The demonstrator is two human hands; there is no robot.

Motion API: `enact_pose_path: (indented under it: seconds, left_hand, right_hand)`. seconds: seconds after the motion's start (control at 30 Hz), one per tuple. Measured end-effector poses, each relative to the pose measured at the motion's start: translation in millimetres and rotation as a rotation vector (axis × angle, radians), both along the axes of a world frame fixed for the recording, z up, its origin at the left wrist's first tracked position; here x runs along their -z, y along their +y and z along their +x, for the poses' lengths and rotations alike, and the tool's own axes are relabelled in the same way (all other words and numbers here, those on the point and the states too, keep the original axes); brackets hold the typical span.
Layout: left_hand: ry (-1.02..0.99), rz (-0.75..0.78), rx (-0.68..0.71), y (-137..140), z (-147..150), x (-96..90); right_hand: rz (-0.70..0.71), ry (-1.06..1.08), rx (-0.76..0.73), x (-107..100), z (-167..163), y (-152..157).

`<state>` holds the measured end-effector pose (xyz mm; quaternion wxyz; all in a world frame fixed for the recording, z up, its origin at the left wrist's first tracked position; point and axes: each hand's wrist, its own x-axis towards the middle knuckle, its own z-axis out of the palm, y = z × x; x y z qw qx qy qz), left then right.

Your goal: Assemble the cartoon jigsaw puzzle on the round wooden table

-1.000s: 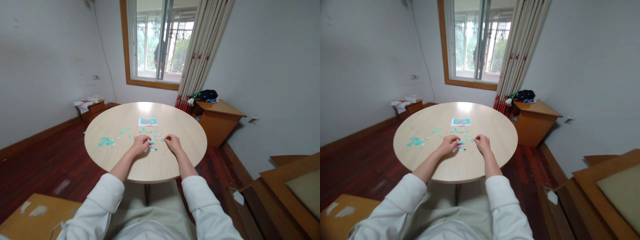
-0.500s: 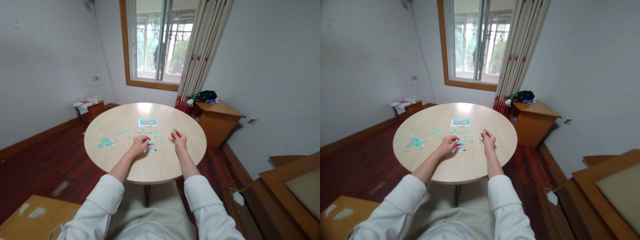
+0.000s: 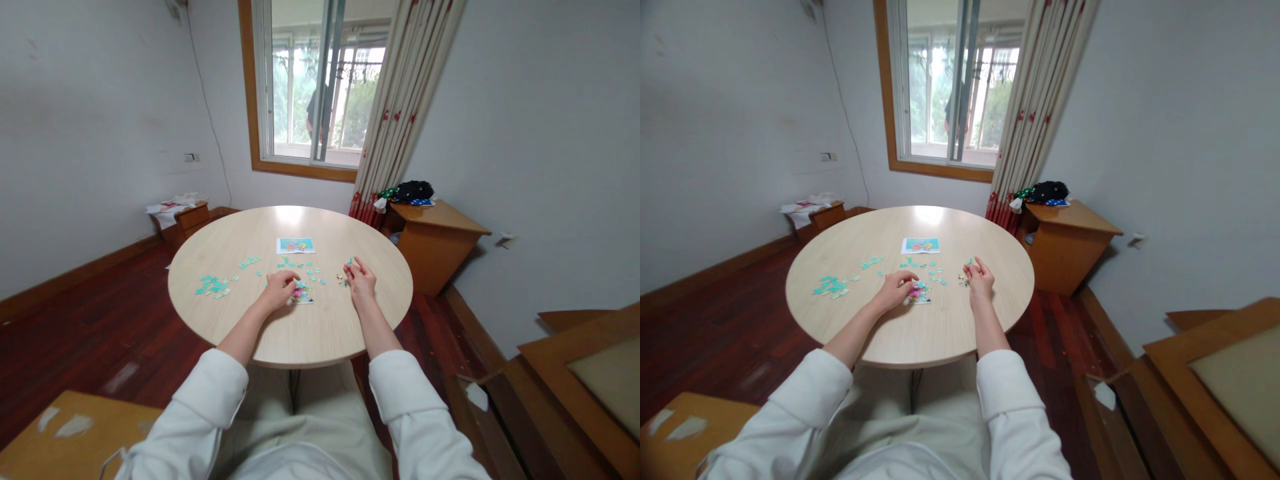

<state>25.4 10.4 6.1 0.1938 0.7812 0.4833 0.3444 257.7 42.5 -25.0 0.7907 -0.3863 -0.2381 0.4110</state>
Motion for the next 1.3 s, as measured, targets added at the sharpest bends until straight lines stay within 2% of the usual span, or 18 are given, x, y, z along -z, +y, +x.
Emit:
enact_pose_path:
  seconds: [0.4, 0.6, 0.8, 1.3]
  left_hand:
    - [-0.029, 0.006, 0.0, 2.3, 0.3, 3.3]
    - [-0.042, 0.02, 0.008, 3.8, -0.3, 5.7]
    - [-0.038, 0.011, 0.012, 6.9, -0.5, 8.7]
    - [-0.038, 0.0, 0.028, 9.7, -0.3, 12.2]
  right_hand:
    - [0.039, -0.109, -0.077, 3.9, 1.5, 3.0]
    - [0.047, -0.13, -0.128, -1.3, -0.6, -2.7]
    - [0.014, -0.192, -0.242, -7.7, -6.0, -8.9]
    - [-0.061, -0.399, -0.475, -6.0, -20.1, -13.9]
